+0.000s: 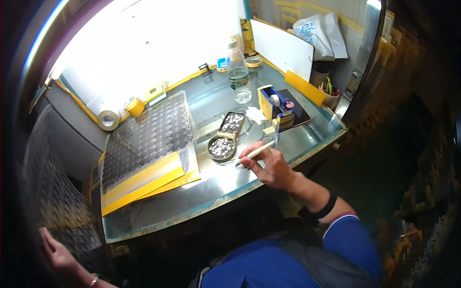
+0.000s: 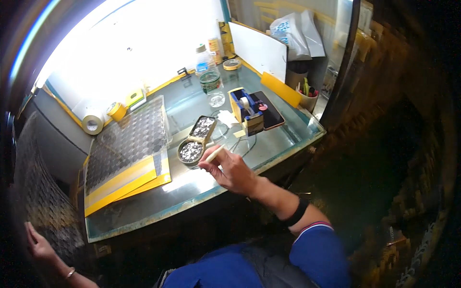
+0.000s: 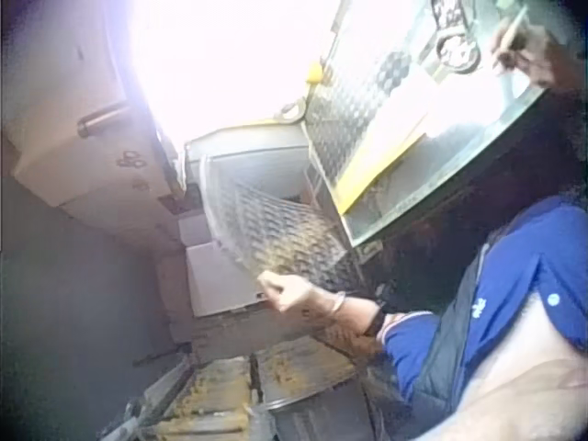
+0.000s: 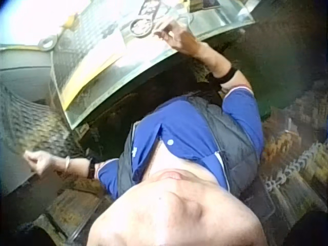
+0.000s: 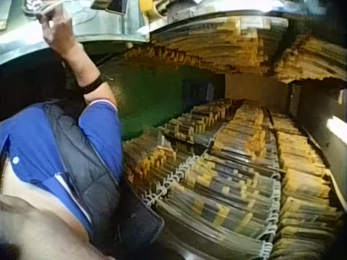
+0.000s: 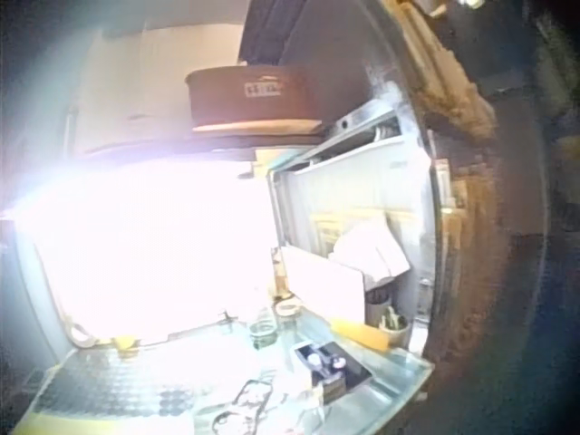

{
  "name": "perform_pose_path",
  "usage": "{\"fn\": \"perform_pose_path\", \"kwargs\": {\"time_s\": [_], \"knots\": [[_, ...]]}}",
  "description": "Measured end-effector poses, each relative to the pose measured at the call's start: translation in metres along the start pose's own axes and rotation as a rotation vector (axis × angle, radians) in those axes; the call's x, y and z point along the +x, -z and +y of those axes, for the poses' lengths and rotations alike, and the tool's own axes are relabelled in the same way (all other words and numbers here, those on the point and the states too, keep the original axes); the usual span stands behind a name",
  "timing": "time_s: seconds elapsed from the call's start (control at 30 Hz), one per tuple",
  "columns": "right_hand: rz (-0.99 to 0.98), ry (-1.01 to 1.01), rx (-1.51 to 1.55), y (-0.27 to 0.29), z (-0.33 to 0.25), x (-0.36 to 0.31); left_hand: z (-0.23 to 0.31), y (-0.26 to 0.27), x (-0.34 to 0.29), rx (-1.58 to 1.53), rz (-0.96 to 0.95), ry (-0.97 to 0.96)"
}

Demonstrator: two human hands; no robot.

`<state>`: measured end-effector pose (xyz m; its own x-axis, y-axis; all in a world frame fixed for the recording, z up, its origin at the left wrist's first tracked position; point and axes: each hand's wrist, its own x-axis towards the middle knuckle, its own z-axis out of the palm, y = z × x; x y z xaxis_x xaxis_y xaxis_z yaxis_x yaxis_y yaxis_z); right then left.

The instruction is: The recorder is peeling small circular components from a plastic sheet and placing them into a small metal container.

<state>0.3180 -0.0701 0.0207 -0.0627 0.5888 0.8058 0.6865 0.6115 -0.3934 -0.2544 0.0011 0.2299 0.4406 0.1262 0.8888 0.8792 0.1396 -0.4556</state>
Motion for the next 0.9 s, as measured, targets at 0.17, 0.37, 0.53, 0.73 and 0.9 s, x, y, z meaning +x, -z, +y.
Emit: {"fn": "perform_pose_path", "kwargs": {"time_s": [0.17, 0.37, 0.53, 0.73, 0.9], "knots": [[0.271, -0.655, 0.928, -0.042, -0.01, -0.019, 0.173, 0.006, -0.047, -0.595, -0.117, 0.138], [0.247, -0.638, 0.575, -0.037, -0.012, -0.03, 0.275, 0.0, -0.111, -1.12, -0.669, -0.074], [0.225, -0.607, 0.375, -0.028, -0.018, -0.038, 0.279, 0.004, -0.093, -1.244, -0.897, -0.013], [0.171, -0.648, 0.388, -0.047, -0.041, -0.042, 0.263, 0.028, -0.066, -1.584, -0.963, -0.061], [-0.02, -0.44, 0.35, -0.061, -0.049, -0.026, 0.312, 0.047, -0.089, -1.515, -0.758, -0.05]]}}
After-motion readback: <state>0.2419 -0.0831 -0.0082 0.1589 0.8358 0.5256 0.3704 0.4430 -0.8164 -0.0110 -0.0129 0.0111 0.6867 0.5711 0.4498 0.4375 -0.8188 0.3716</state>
